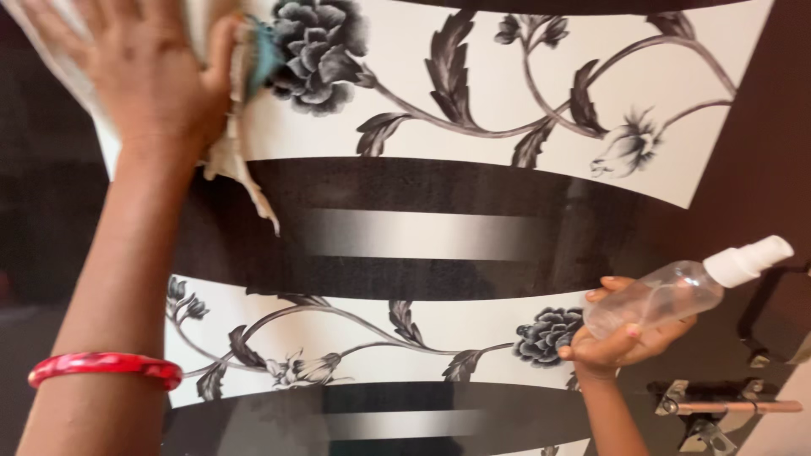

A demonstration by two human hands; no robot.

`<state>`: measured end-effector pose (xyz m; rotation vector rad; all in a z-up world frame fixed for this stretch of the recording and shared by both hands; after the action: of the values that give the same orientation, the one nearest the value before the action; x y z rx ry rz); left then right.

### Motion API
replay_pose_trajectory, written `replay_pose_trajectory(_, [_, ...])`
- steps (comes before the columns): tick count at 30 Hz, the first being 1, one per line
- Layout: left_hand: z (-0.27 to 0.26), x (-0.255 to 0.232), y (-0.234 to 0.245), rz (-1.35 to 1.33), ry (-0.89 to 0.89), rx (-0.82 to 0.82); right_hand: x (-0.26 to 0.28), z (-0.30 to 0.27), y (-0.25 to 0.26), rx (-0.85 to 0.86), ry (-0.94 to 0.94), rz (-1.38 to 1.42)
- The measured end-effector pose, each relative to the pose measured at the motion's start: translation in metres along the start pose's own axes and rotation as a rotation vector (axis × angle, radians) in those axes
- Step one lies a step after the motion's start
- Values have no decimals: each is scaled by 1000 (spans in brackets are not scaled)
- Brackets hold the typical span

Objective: The person wipes a patterned surface with a cloth while holding a spray bottle. They repeatedly spray and wipe the same area in a circular motion.

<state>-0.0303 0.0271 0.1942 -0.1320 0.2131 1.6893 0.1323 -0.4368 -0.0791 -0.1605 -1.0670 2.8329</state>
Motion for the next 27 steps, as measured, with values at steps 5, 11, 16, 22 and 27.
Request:
replay_pose_trajectory(5, [-18,18,-1,79,163,-15,-7,1,4,-40,-94,16])
replay_pose_trajectory(11, [-72,-102,-14,-14,-107,182,8,3,-5,57,49,-22])
replay_pose_trajectory(16, [-90,-230,-34,-264,-423,147,9,3,-6,-27,-83,76])
replay_pose_trajectory(22, [-81,-362,-58,-253,-695,25,7,4,-5,-66,-189,95])
replay_pose_trajectory(27, [-125,-412,-65,-164,-1004,18,16,3,-9,0,-114,93])
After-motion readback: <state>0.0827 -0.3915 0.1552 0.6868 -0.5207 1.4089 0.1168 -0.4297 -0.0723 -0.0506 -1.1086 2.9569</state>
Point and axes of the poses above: each hand's wrist, its own z-axis towards the middle knuckle, its own y-axis out of the back of the hand, x = y × z, the point moved 3 cm from there along z, towards the middle knuckle, and after that the axes turned 15 degrees about -x, right-handed, at the moved point
